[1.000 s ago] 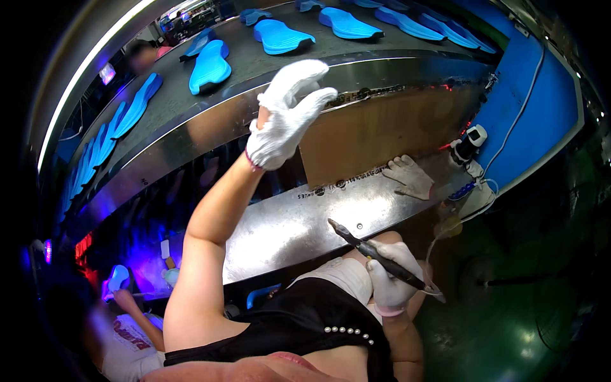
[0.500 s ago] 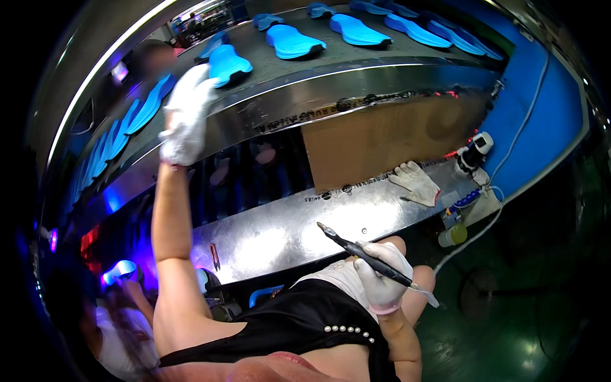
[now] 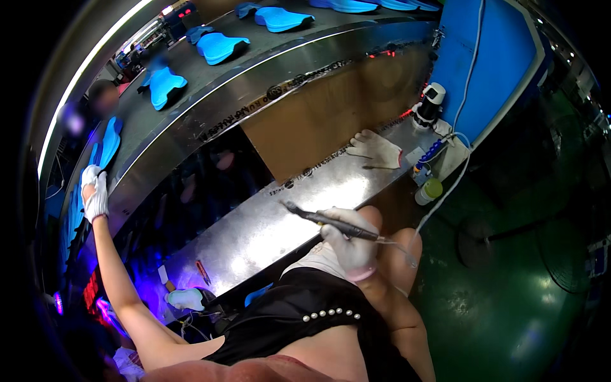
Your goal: The person uses a brush to apply a substance to blue shoe soles one at a time, then places each sole onto a conveyor belt.
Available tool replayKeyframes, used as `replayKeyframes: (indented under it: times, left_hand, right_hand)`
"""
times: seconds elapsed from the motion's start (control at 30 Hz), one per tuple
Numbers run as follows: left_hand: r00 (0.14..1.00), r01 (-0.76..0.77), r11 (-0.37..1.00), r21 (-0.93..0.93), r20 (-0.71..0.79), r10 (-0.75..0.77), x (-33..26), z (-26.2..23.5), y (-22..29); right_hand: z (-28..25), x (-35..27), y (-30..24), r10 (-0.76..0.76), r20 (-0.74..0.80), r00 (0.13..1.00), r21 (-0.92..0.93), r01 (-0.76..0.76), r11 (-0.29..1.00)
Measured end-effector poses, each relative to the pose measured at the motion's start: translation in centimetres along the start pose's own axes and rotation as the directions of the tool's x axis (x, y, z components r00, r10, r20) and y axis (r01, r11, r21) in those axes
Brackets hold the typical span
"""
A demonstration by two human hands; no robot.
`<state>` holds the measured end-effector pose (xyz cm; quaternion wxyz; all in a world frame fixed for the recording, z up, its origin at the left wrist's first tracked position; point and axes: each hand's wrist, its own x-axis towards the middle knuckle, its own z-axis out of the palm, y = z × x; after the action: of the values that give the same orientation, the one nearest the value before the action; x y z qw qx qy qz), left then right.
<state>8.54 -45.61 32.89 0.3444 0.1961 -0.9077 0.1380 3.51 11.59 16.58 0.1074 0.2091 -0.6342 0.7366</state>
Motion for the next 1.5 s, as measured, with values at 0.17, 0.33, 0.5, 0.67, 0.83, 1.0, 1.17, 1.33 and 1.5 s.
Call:
replayKeyframes:
  times: [0.17,0.33,0.5,0.67,0.83,1.0,1.17,1.33,1.5]
  left_hand:
    - [0.958,0.012,0.819,-0.574,-0.229,-0.175,-8.6,-5.0,19.3]
    - [0.950,-0.310,0.142,-0.940,-0.302,0.076,-21.9,1.8,28.1]
    - [0.912,-0.169,0.335,-0.927,-0.018,0.410,-28.8,5.9,35.8]
    - [0.938,-0.066,0.409,-0.910,0.082,0.336,-29.5,8.6,34.8]
    - [0.120,0.685,-0.544,0.485,0.661,0.740,-26.1,13.6,36.7]
    - [0.154,0.651,-0.562,0.510,0.637,0.755,-26.0,12.0,41.5]
    - [0.091,0.558,-0.505,0.658,0.557,0.826,-25.1,8.6,43.6]
    - [0.183,0.523,-0.706,0.478,0.746,0.640,-23.3,5.8,44.5]
    - [0.378,0.669,-0.691,0.274,0.676,0.633,-23.0,5.2,43.0]
  right_hand:
    - [-1.9,0.6,2.9,0.279,-0.248,0.928,0.144,-0.250,0.958]
    - [-4.1,0.5,5.4,0.358,-0.396,0.845,0.188,-0.307,0.933]
    - [-6.0,0.1,6.2,0.407,-0.468,0.784,0.233,-0.335,0.913]
    - [-5.7,-0.1,6.2,0.481,-0.477,0.736,0.361,-0.335,0.870]
    - [-4.3,0.0,5.5,0.541,-0.424,0.726,0.423,-0.369,0.827]
    - [-4.6,-1.5,7.8,0.510,-0.357,0.783,0.244,-0.449,0.860]
    - [-4.1,1.3,12.0,0.174,-0.255,0.951,-0.488,-0.282,0.826]
    - [1.2,2.5,6.3,-0.130,0.270,0.954,-0.833,0.299,0.465]
    - [0.9,1.6,0.1,0.097,0.156,0.983,-0.490,-0.009,0.872]
